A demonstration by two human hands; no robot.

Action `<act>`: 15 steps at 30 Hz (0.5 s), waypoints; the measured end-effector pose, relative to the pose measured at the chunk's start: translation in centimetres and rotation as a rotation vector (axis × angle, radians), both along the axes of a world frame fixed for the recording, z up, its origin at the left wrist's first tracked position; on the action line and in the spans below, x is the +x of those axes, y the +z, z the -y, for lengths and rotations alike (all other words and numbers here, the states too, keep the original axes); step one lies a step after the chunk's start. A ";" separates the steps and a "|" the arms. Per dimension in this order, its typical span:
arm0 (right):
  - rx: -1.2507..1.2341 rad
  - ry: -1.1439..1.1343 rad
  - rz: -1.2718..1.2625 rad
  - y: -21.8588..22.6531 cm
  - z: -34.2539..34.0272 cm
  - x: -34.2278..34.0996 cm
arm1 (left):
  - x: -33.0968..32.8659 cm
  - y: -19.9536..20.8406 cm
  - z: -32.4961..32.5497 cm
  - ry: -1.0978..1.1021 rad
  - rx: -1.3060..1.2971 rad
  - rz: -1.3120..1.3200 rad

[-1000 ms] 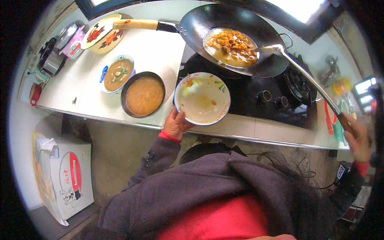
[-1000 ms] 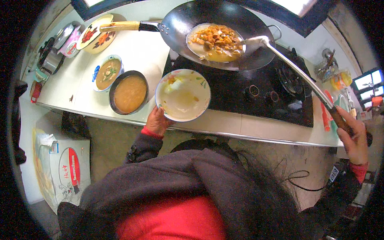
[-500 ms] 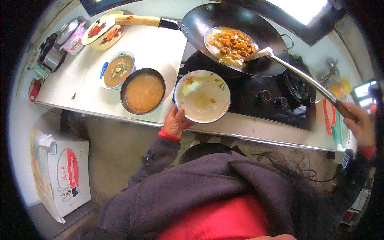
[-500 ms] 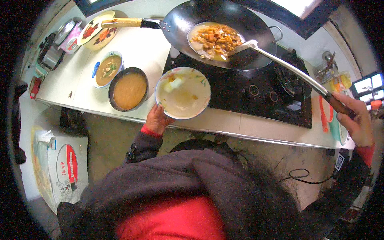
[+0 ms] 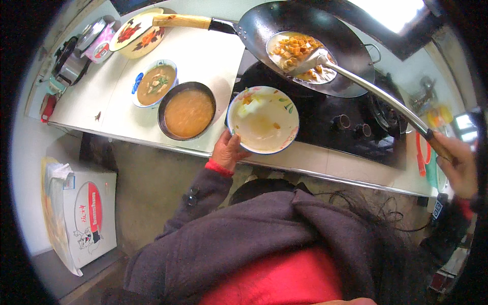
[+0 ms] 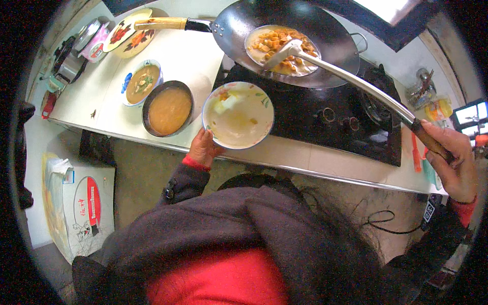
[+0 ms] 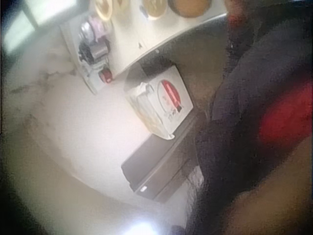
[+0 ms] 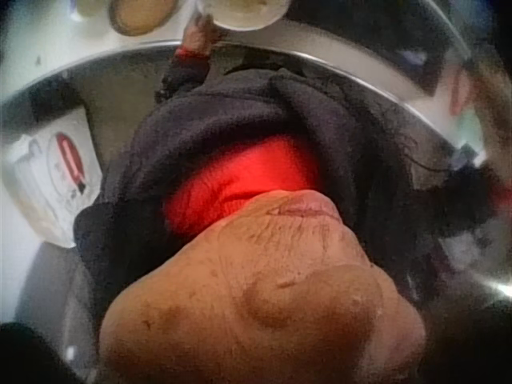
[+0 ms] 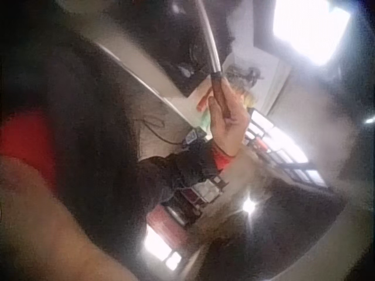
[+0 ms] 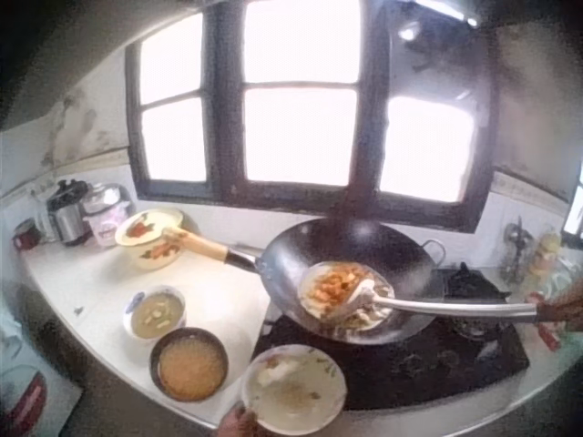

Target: The person ladles soup from a wok into a bowl, then transfers stir-fried food from a plate into the wok. They carry a bowl of greens to a table, uncover the table, and place the soup bowl on the dining table.

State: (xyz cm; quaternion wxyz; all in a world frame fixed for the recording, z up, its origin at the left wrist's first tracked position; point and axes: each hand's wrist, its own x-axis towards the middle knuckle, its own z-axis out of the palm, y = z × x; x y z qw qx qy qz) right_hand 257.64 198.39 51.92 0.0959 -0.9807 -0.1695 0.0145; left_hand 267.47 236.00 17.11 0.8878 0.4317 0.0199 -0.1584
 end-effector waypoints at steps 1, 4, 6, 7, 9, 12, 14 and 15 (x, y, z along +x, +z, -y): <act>-0.095 0.067 0.060 0.1 0.2 0.0 | 0.1 0.0 -0.1 -0.004 -0.004 0.015; -0.364 0.048 0.106 0.9 -0.2 0.0 | 0.2 -0.1 -0.5 -0.003 0.002 -0.010; -0.222 -0.045 0.014 1.3 -1.1 0.1 | 0.3 -0.1 -0.7 -0.005 0.001 -0.002; -0.151 -0.121 -0.027 1.3 -1.8 0.2 | 0.4 -0.1 -0.7 -0.003 0.002 0.003; -0.107 -0.109 0.083 0.4 -3.0 1.1 | 0.4 -0.2 -0.8 0.001 -0.001 0.015; 0.091 -0.086 0.068 -2.3 -4.3 3.9 | 0.3 -0.3 -0.9 -0.006 -0.008 0.023; 0.256 -0.065 0.012 -4.7 -4.5 6.0 | 0.1 -0.5 -1.2 0.001 -0.023 0.030; 0.334 -0.055 -0.010 -6.0 -4.5 6.8 | 0.0 -0.5 -1.3 0.008 -0.035 0.036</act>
